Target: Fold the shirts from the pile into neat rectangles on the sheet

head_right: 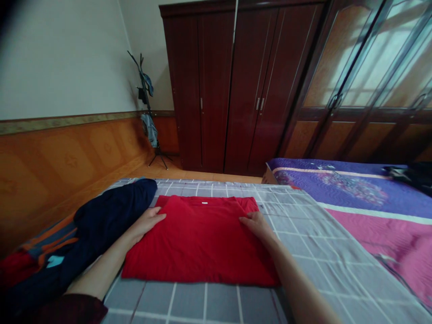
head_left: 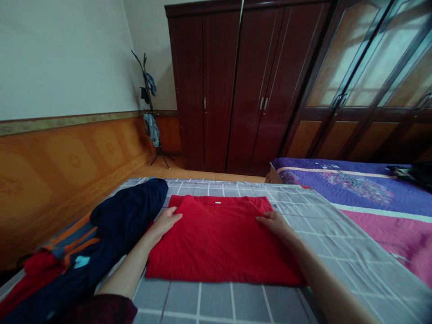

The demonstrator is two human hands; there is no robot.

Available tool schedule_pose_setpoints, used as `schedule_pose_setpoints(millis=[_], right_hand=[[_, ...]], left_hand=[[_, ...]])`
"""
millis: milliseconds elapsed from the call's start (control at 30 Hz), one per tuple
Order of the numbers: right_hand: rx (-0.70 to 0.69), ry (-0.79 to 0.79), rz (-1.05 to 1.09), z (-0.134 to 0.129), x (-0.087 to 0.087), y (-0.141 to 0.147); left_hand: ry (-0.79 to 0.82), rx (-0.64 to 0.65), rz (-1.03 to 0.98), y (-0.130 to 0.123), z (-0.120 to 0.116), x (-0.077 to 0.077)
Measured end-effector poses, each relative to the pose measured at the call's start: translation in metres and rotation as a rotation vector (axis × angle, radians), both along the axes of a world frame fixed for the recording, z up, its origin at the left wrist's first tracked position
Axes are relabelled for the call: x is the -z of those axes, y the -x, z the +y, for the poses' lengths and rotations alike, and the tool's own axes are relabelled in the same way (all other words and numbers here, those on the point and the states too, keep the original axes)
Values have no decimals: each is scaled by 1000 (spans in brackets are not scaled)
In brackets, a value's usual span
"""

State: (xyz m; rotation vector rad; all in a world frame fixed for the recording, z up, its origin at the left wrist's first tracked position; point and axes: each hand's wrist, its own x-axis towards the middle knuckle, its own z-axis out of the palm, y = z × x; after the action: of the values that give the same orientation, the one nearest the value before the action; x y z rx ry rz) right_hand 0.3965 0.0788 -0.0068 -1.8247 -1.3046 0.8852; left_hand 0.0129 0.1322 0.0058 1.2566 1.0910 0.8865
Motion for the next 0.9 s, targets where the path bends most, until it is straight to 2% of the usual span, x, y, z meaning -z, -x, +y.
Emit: schedule_pose_setpoints(millis=[167,433,667,900], right_hand=[[-16,57,-37,0,1,-4],[-21,-5,-126,0,-7,4],[20,-185,-329,12,-12,15],[92,-130,-559,3,-12,18]], left_hand=[[-12,-16,38,1,2,6],[-60,-2,157,0,3,8],[-218,-139,475,1,9,11],[-313,-190,815,0,-3,3]])
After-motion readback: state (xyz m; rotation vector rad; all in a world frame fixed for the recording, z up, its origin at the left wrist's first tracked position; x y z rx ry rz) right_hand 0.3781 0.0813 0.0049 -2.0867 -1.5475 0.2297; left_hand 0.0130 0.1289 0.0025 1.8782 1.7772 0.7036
